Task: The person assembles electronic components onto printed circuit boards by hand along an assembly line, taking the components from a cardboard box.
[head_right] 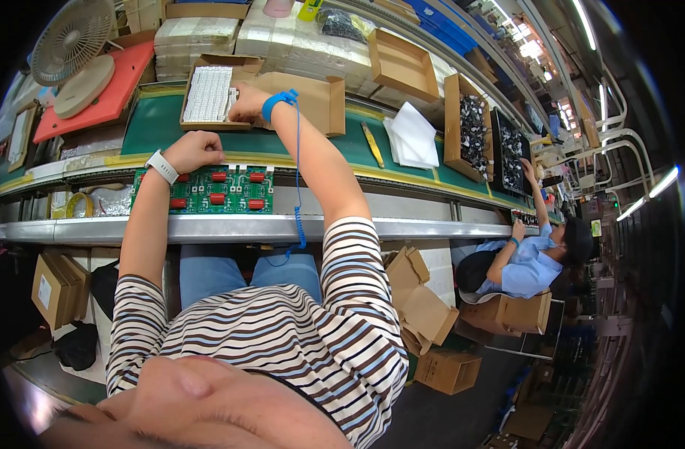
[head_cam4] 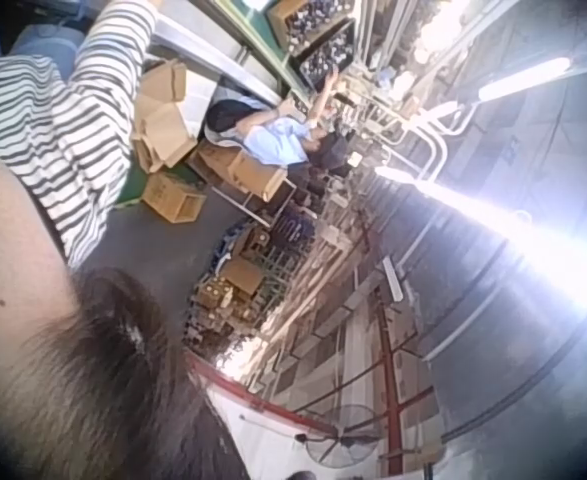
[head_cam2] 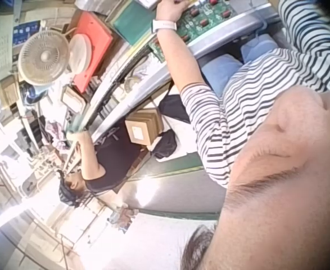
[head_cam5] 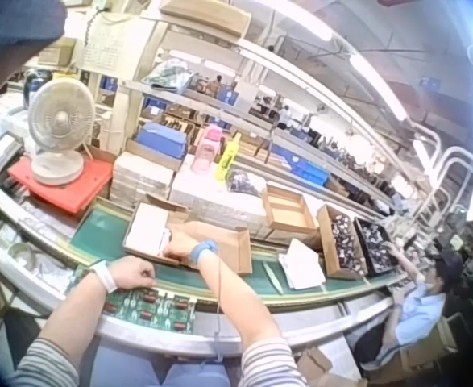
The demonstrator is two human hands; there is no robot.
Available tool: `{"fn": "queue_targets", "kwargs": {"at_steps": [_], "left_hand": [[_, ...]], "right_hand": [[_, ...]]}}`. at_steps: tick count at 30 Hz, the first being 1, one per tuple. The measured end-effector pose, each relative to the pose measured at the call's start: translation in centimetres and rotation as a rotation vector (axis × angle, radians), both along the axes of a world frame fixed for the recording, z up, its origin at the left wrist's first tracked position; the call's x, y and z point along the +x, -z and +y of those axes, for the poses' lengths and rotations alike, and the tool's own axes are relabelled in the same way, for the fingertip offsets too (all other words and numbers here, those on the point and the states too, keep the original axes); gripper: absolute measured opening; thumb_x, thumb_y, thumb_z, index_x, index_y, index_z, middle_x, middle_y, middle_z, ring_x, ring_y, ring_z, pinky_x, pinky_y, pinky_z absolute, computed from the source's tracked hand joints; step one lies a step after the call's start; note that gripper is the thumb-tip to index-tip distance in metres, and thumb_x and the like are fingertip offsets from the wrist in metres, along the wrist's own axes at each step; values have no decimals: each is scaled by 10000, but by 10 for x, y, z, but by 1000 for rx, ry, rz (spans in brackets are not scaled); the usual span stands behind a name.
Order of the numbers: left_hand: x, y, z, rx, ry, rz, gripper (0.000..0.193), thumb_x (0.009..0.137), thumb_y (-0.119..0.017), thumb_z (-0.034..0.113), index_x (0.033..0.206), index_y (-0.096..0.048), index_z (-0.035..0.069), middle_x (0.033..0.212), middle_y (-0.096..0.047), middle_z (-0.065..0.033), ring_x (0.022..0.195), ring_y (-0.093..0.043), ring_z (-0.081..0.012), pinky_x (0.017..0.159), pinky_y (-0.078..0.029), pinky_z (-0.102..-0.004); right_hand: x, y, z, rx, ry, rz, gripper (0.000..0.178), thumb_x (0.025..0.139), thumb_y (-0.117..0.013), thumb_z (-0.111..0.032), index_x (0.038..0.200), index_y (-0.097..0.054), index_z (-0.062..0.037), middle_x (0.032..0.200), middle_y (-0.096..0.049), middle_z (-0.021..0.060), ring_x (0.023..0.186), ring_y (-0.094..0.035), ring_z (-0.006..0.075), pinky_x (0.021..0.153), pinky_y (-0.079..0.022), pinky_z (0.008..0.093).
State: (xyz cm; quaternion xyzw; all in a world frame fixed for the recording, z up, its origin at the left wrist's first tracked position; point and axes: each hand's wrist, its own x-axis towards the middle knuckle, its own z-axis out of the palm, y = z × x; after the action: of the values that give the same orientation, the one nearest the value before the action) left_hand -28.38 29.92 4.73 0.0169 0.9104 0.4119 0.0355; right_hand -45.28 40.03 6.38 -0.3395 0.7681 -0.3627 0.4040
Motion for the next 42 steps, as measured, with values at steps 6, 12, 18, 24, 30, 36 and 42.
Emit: {"fn": "queue_targets", "kwargs": {"at_steps": [6, 12, 18, 24, 30, 36, 42], "left_hand": [[-3, -8, 5, 82, -43, 32, 243, 755, -626, 236, 787, -610, -4, 700, -612, -98, 655, -574, -177, 618, -448, -282], [-8, -6, 16, 889, -483, 150, 384, 887, -460, 327, 1163, -458, 58, 1024, -564, -54, 918, -545, -139, 757, -443, -282], [-8, 0, 14, 1480, -251, -14, 350, 932, -347, 282, 1178, -448, 54, 1066, -561, -90, 944, -562, -200, 778, -474, -341], [-3, -7, 29, 1334, -262, -74, 278, 911, -417, 257, 1107, -503, 79, 987, -586, -53, 880, -582, -138, 725, -488, -270], [-7, 4, 23, 1099, -84, -135, 227, 900, -464, 264, 1034, -497, 85, 802, -571, 5, 635, -517, -46, 553, -441, -175], [6, -8, 12, 745, -126, -177, 212, 857, -544, 255, 929, -508, 58, 778, -566, -3, 610, -514, -52, 560, -433, -182], [22, -12, -14, 650, -112, -266, 211, 832, -576, 267, 896, -509, 78, 761, -562, 14, 620, -530, -53, 555, -433, -181]], "right_hand": [[-18, 4, 18, -105, 197, -169, 759, 600, -627, 64, 1271, -292, -44, 739, -562, 105, 582, -575, 182, 461, -477, 291], [21, -21, 33, -366, 200, -319, 783, 626, -611, 76, 1294, -221, -51, 846, -574, 144, 683, -591, 198, 554, -503, 297], [82, -24, 36, -414, 66, 266, 779, 626, -673, -77, 1265, -234, -1, 832, -592, 159, 716, -597, 227, 644, -491, 324], [88, -27, 63, -459, 166, 540, 622, 667, -704, -228, 1132, -385, 34, 828, -603, 146, 686, -602, 200, 614, -490, 296], [70, -16, 76, -453, 248, 121, 400, 758, -649, -121, 1054, -425, 29, 811, -581, 119, 661, -581, 136, 550, -463, 231], [66, -10, 69, -379, -5, -194, 297, 742, -639, -49, 995, -495, 6, 842, -586, 88, 710, -598, 140, 609, -497, 232], [77, 0, 45, -309, -85, -269, 260, 757, -612, -57, 999, -535, -1, 857, -586, 64, 715, -595, 136, 622, -510, 246]]}}
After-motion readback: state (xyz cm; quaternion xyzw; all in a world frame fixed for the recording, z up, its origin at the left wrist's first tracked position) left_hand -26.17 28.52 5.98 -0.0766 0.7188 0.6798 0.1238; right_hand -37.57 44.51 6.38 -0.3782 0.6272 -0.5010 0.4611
